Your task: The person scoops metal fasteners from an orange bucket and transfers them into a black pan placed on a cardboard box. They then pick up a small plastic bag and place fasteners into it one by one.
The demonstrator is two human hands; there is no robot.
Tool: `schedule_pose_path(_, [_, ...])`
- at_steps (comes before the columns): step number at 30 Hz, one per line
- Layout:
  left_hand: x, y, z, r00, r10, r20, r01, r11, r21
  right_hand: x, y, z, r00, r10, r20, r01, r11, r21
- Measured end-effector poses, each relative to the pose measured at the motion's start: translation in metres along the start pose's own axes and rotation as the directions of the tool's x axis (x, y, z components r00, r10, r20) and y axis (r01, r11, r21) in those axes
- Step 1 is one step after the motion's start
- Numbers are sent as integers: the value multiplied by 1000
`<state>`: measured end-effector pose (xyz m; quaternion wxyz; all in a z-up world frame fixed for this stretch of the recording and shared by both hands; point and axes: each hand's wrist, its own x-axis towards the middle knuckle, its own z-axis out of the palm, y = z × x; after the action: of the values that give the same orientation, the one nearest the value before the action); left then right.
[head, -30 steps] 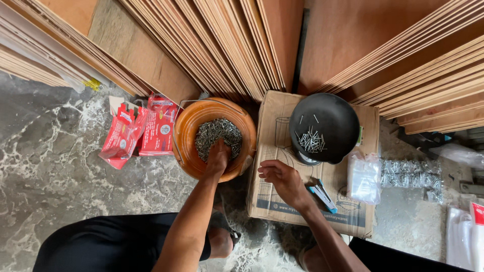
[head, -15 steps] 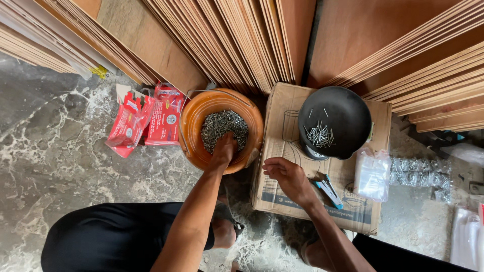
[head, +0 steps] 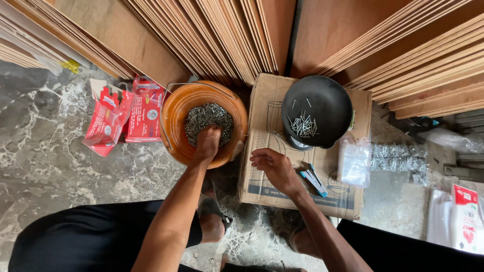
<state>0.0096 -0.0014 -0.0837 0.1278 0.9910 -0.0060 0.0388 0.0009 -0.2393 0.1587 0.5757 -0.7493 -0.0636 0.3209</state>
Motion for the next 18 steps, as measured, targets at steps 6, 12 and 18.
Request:
schedule_pose_path(6, [3,56,-64,984,-108,-142,74,971,-226,-1,3,-4,998,-41,-52,44,998,49])
schedule_pose_path(12, [35,108,-126,954,-180,-238,68,908,-413,3,-15,-8,959,-198,-204,210,977,38])
schedule_pose_path(18, [48,163,-161,850,-7,-527,-291,827,-480,11,-23,-23,926,-121,-359,185,971,152])
